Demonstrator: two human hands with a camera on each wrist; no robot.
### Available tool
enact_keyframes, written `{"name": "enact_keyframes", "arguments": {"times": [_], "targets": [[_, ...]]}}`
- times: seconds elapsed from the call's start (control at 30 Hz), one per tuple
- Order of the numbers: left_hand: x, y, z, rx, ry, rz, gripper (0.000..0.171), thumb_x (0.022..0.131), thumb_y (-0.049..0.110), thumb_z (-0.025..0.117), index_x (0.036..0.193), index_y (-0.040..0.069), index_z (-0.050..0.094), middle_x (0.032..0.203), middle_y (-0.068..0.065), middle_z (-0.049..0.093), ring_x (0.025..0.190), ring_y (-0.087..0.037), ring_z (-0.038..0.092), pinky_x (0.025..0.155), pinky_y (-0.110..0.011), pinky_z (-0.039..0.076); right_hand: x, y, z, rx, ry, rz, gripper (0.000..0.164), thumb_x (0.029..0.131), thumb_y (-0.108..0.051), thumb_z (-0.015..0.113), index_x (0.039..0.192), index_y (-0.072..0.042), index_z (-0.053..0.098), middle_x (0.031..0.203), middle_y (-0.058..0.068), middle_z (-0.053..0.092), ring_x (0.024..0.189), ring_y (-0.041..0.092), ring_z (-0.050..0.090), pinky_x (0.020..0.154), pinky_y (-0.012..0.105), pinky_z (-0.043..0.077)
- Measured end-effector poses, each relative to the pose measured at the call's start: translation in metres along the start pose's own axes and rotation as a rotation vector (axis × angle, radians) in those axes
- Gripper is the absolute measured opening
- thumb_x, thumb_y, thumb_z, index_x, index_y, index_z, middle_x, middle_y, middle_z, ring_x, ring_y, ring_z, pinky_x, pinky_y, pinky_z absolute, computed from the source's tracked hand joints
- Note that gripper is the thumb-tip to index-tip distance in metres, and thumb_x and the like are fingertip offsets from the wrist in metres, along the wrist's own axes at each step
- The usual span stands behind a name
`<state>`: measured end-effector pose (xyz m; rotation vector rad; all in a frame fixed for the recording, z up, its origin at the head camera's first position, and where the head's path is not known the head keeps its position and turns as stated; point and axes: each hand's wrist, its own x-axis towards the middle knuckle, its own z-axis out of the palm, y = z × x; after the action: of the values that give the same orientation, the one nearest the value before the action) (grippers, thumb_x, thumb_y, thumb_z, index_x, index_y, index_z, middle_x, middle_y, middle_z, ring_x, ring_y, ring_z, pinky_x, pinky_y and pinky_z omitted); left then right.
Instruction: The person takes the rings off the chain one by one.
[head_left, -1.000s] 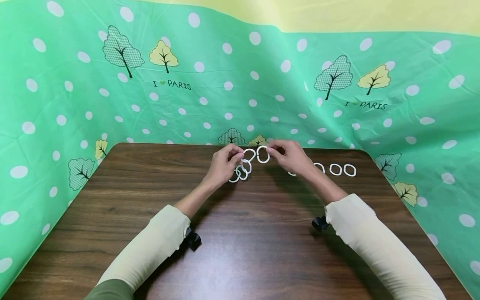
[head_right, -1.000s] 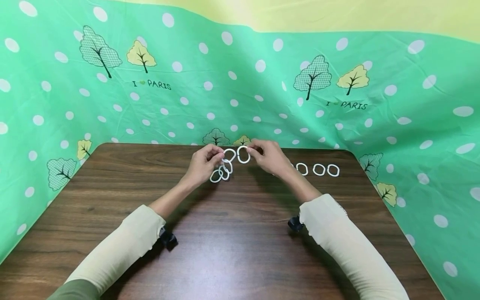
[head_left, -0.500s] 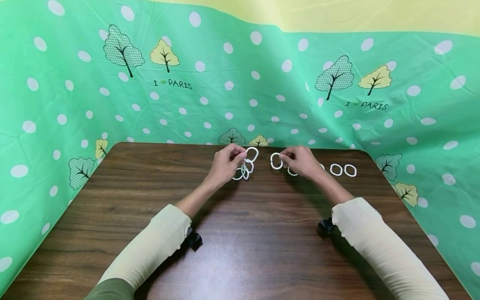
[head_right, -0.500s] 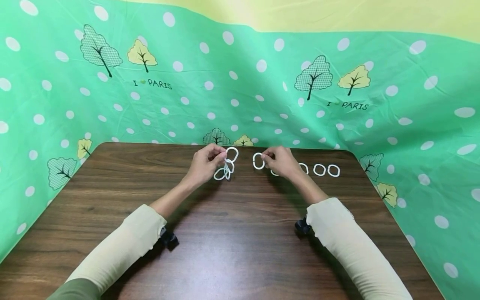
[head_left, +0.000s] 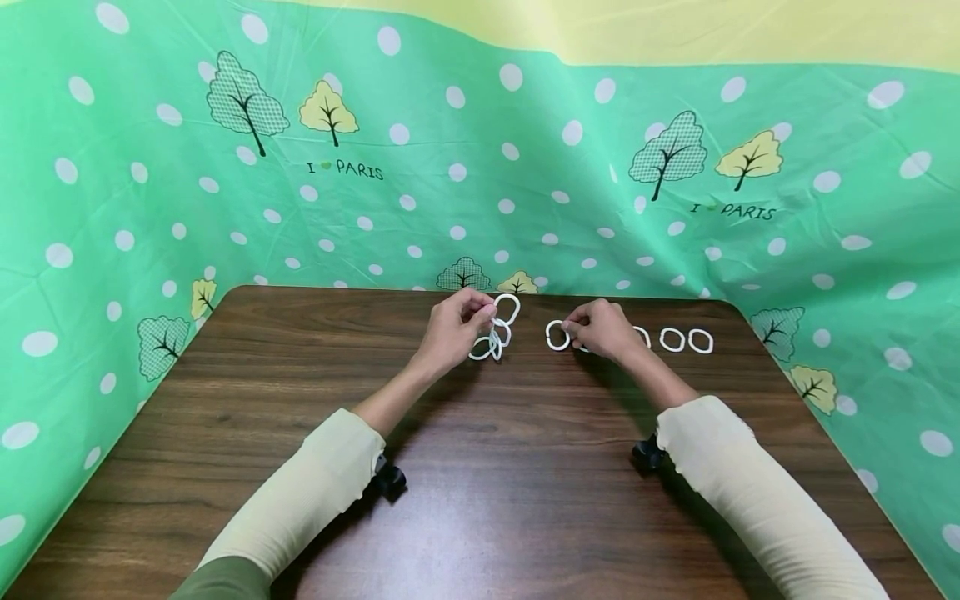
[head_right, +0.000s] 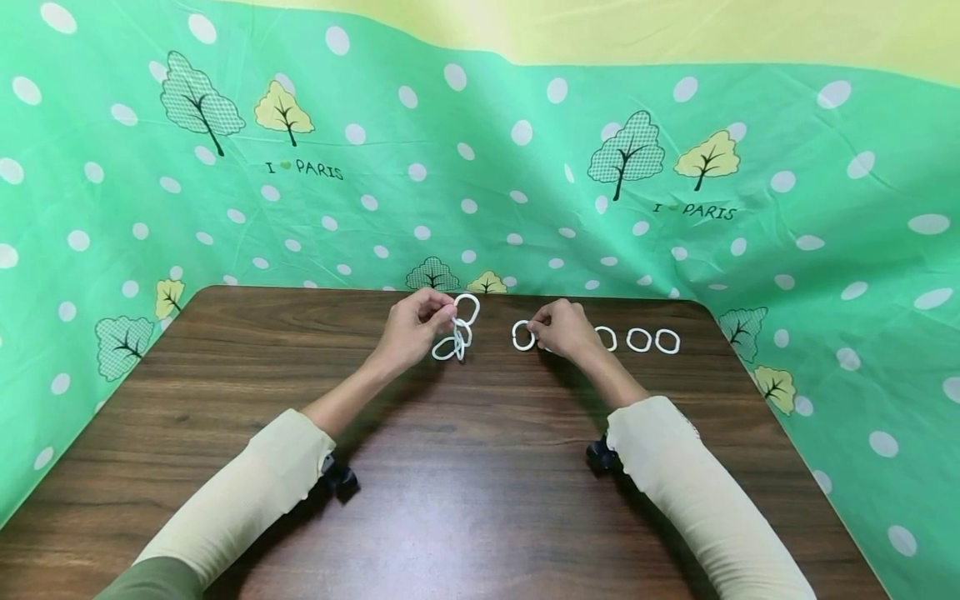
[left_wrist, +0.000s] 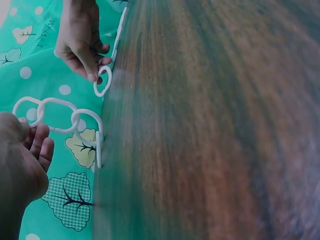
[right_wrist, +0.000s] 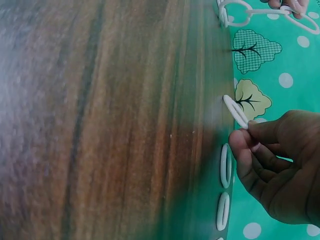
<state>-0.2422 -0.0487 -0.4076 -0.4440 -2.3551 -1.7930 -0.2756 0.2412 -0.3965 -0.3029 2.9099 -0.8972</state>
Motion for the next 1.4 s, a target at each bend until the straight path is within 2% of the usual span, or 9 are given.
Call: {"name": "enact_keyframes", "arguments": {"times": [0.23,0.47,0.7,0.83,1.0,1.2,1.4], "targets": [[0.000,0.000,0.000,0.014,0.001,0.022,0.015,0.111,0.015,0.073,0.119,0.003,0.076,0.104,-0.016,0.080,0.095,-0.033,0.076,0.080,-0.022,0.056,0.001,0.003,-0.001,-0.006,0.023,0.043,0.023,0.111,-0.020,0.072,0.109,0.000,0.085,0.081,0.009,0.083,0.071,0.012,0.075,0.062,0.025,0.053],[0.002,-0.001,0.000,0.022,0.005,0.048,0.014,0.111,0.015,0.073,0.118,0.003,0.077,0.104,-0.014,0.080,0.092,-0.027,0.074,0.080,-0.022,0.055,0.001,0.002,-0.003,-0.001,0.018,0.034,0.026,0.112,-0.022,0.072,0.110,0.001,0.084,0.085,0.013,0.083,0.077,0.023,0.078,0.064,0.029,0.052],[0.002,0.000,0.001,0.034,0.012,0.060,0.014,0.110,0.015,0.075,0.117,0.003,0.078,0.105,-0.015,0.080,0.090,-0.019,0.070,0.080,-0.022,0.053,0.000,-0.009,-0.009,0.034,0.041,-0.023,0.026,0.112,-0.022,0.073,0.113,0.001,0.085,0.092,0.019,0.084,0.084,0.034,0.081,0.062,0.027,0.051],[0.001,0.002,0.001,0.041,0.017,0.061,0.014,0.109,0.014,0.076,0.118,0.003,0.078,0.107,-0.015,0.080,0.091,-0.016,0.068,0.082,-0.023,0.052,0.000,-0.018,-0.012,0.050,0.054,-0.068,0.028,0.112,-0.023,0.072,0.118,0.001,0.085,0.100,0.021,0.085,0.088,0.038,0.080,0.068,0.029,0.052],[0.001,0.002,0.001,0.046,0.018,0.052,0.014,0.110,0.014,0.075,0.118,0.004,0.078,0.107,-0.015,0.080,0.091,-0.017,0.068,0.082,-0.023,0.052,0.000,-0.030,-0.015,0.071,0.070,-0.123,0.030,0.113,-0.027,0.072,0.121,-0.001,0.084,0.104,0.021,0.084,0.089,0.031,0.079,0.076,0.029,0.057],[0.001,0.002,0.001,0.051,0.011,0.044,0.015,0.110,0.015,0.074,0.119,0.004,0.077,0.108,-0.014,0.080,0.092,-0.017,0.067,0.082,-0.023,0.052,-0.001,-0.047,-0.014,0.084,0.106,-0.209,0.027,0.112,-0.029,0.074,0.119,-0.006,0.086,0.099,0.018,0.084,0.086,0.028,0.081,0.076,0.029,0.057],[0.001,0.001,0.001,0.052,0.016,0.048,0.014,0.110,0.015,0.074,0.119,0.004,0.077,0.109,-0.014,0.080,0.095,-0.020,0.069,0.086,-0.028,0.053,-0.003,-0.062,-0.012,0.107,0.107,-0.261,0.025,0.111,-0.030,0.076,0.116,-0.008,0.086,0.095,0.013,0.084,0.084,0.024,0.075,0.076,0.030,0.055]]}}
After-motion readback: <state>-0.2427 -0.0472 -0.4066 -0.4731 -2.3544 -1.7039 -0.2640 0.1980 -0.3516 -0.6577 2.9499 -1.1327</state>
